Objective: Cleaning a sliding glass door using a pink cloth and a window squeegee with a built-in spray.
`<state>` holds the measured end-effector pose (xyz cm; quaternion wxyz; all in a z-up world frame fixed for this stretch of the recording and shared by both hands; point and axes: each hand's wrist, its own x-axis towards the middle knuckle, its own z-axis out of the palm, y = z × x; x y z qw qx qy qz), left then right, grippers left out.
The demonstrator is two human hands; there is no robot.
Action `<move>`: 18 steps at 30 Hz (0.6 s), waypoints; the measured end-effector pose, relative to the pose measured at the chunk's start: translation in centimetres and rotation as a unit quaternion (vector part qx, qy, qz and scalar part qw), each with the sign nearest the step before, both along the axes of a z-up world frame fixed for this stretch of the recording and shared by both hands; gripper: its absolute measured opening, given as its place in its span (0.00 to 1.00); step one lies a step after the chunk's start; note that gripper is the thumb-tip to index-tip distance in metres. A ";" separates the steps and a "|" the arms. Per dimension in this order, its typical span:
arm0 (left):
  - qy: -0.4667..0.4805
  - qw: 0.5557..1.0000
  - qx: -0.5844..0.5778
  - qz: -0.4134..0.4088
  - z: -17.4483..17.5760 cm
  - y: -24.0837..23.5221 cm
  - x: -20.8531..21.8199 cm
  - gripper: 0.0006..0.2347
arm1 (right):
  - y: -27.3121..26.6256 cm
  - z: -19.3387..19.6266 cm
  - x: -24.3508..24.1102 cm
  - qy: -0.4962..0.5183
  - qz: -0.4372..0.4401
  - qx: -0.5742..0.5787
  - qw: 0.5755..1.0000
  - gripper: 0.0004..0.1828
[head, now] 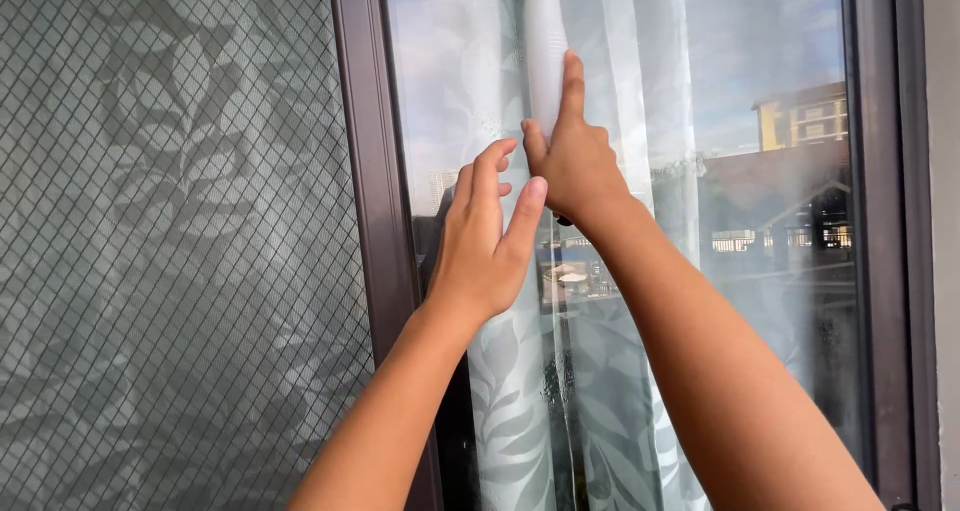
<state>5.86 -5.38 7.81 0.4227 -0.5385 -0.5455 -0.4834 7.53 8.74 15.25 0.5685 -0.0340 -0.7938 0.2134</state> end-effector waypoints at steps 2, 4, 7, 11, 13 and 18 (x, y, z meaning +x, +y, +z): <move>-0.015 1.000 -0.003 0.009 0.0 0.6 0.0 0.25 | 0.3 -0.5 0.3 -0.001 -0.015 0.015 1.000 0.49; -0.028 0.999 -0.005 0.014 0.0 1.0 -0.3 0.25 | 0.2 -1.5 0.5 -0.005 -0.002 0.012 1.000 0.49; -0.048 0.999 0.001 0.014 0.3 1.8 -0.8 0.26 | 0.0 -2.8 0.8 -0.013 0.013 0.004 1.000 0.48; -0.092 0.996 0.009 0.006 1.1 2.8 -1.0 0.27 | 0.0 -4.9 0.9 -0.022 0.035 -0.005 0.999 0.47; -0.109 0.994 0.005 0.006 1.8 3.5 -1.1 0.27 | -0.2 -5.8 1.1 -0.039 0.032 -0.009 0.999 0.47; -0.144 0.989 -0.005 0.007 4.2 5.8 -1.9 0.29 | 0.1 -9.1 0.3 0.006 0.060 0.032 0.998 0.52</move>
